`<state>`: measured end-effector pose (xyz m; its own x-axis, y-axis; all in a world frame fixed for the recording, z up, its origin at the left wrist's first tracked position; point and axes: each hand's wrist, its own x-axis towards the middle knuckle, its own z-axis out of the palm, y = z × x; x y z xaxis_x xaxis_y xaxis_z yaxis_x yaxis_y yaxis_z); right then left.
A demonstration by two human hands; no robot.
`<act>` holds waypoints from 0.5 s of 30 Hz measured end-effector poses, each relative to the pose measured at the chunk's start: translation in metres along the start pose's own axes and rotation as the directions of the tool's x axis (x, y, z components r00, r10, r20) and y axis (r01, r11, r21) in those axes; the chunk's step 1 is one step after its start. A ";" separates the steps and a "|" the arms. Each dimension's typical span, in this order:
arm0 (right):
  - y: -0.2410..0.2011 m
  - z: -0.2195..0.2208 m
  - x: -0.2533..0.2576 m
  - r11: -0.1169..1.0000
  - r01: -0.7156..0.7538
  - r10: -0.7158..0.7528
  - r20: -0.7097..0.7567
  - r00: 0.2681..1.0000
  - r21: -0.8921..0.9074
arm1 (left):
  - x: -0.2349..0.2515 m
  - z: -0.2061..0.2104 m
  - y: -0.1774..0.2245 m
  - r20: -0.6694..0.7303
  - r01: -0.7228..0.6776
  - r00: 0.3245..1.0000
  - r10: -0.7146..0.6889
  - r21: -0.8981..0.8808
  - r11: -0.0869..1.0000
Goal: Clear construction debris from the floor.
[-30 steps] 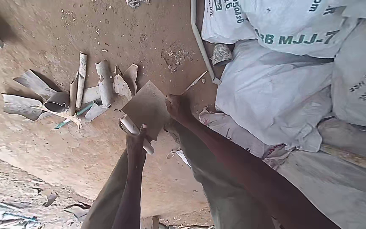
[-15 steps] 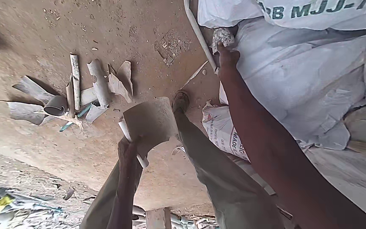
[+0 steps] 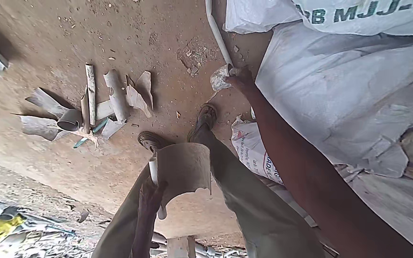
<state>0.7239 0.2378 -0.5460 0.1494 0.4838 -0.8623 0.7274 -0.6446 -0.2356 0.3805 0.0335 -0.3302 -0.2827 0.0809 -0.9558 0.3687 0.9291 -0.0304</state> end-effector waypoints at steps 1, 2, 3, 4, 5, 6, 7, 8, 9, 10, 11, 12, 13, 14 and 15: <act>0.002 0.001 0.009 0.998 -0.067 0.067 -0.005 0.998 0.007 | 0.000 0.002 -0.001 -0.002 0.015 1.000 -0.015 -0.009 1.000; 0.000 0.002 0.016 0.994 -0.103 0.104 -0.018 0.994 0.048 | 0.001 0.003 -0.003 -0.007 0.029 1.000 -0.029 -0.026 0.999; -0.005 0.004 0.021 0.992 -0.090 0.093 -0.040 0.995 0.084 | 0.004 0.004 -0.009 -0.007 0.037 0.999 -0.038 -0.043 0.998; -0.008 0.009 0.023 0.991 -0.047 0.053 -0.045 0.998 0.122 | 0.005 0.006 -0.019 -0.004 0.049 0.999 -0.049 -0.055 0.997; -0.011 0.012 0.027 0.988 -0.017 0.019 -0.017 1.000 0.151 | 0.007 0.007 -0.025 0.004 0.055 0.998 -0.055 -0.059 0.997; -0.016 0.015 0.033 0.990 -0.001 0.000 0.009 1.000 0.142 | 0.008 0.009 -0.025 0.011 0.055 0.998 -0.055 -0.060 0.997; -0.021 0.018 0.034 0.996 -0.011 0.008 0.031 1.000 0.092 | 0.007 0.010 -0.024 0.016 0.059 0.998 -0.058 -0.048 0.997; -0.028 0.022 0.034 0.999 -0.050 0.049 0.051 0.997 0.018 | 0.005 0.009 -0.019 0.017 0.064 0.998 -0.063 -0.032 0.997; -0.035 0.026 0.032 0.995 -0.089 0.092 0.066 0.994 -0.050 | 0.002 0.008 -0.012 0.013 0.064 0.998 -0.063 -0.014 0.998; -0.037 0.030 0.032 0.990 -0.107 0.113 0.065 0.991 -0.087 | 0.001 0.008 -0.009 0.010 0.063 0.998 -0.063 -0.005 0.998; -0.035 0.034 0.032 0.990 -0.108 0.113 0.067 0.991 -0.086 | 0.000 0.007 -0.009 0.014 0.059 0.998 -0.059 -0.004 0.998; -0.031 0.037 0.032 0.992 -0.094 0.101 0.081 0.992 -0.083 | 0.001 0.008 -0.009 0.017 0.049 0.999 -0.049 -0.007 0.999; -0.030 0.039 0.031 0.992 -0.079 0.089 0.113 0.990 -0.098 | 0.003 0.008 -0.010 0.019 0.040 0.999 -0.040 -0.014 0.999; -0.029 0.042 0.029 0.991 -0.060 0.076 0.135 0.988 -0.120 | 0.005 0.009 -0.009 0.022 0.035 0.999 -0.034 -0.025 0.999; -0.028 0.045 0.027 0.990 -0.066 0.084 0.146 0.986 -0.123 | 0.006 0.010 -0.009 0.024 0.034 0.999 -0.033 -0.036 0.999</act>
<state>0.6777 0.2423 -0.5831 0.1104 0.3365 -0.9352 0.7928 -0.5973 -0.1213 0.3839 0.0221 -0.3383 -0.2736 0.0419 -0.9609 0.3272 0.9435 -0.0520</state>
